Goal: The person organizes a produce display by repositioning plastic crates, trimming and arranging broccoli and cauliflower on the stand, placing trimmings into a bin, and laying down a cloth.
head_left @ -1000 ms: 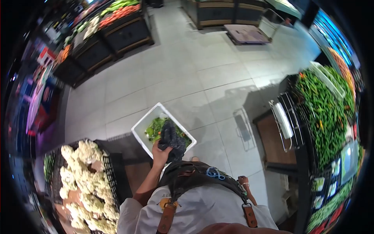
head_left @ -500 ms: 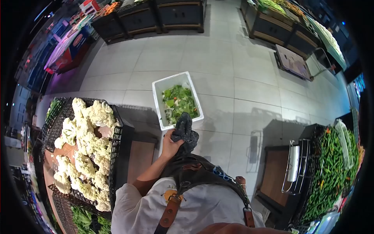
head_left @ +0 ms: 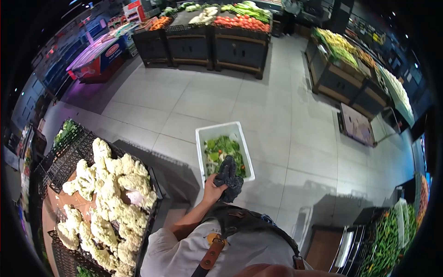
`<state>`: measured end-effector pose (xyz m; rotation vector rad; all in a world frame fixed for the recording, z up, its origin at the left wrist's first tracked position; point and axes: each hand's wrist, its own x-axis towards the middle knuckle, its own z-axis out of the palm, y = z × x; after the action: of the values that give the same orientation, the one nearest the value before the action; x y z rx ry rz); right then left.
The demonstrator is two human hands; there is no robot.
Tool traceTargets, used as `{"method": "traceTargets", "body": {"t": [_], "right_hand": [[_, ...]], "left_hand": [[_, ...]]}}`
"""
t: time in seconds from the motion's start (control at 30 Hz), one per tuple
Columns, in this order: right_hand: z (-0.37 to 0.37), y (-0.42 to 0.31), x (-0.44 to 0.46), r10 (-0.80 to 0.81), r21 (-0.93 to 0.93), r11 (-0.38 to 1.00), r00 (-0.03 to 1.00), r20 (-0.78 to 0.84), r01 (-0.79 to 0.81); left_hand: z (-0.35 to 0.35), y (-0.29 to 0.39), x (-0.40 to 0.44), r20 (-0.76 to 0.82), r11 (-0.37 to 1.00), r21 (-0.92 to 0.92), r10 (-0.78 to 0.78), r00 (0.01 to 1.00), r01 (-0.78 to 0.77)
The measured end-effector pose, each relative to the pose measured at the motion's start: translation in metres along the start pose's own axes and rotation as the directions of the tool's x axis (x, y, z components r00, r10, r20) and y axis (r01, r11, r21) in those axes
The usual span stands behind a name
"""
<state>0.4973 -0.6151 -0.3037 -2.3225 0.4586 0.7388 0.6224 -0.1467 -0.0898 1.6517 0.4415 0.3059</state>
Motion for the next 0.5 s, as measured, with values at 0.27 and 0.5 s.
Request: {"method": "traceTargets", "body": {"t": [0.27,0.5], "right_hand": [[-0.02,-0.169,0.113,-0.552,-0.317,0.78,0.832,0.057,0.54],[-0.041,-0.331,0.159,-0.182,0.049,0.983,0.975,0.124,0.177]], "left_hand": [[-0.073,-0.017,0.104,-0.265,0.976,0.181,0.164,0.95,-0.118],[-0.133,0.006,0.091,-0.465,0.983,-0.149,-0.167,0.869,0.11]]}}
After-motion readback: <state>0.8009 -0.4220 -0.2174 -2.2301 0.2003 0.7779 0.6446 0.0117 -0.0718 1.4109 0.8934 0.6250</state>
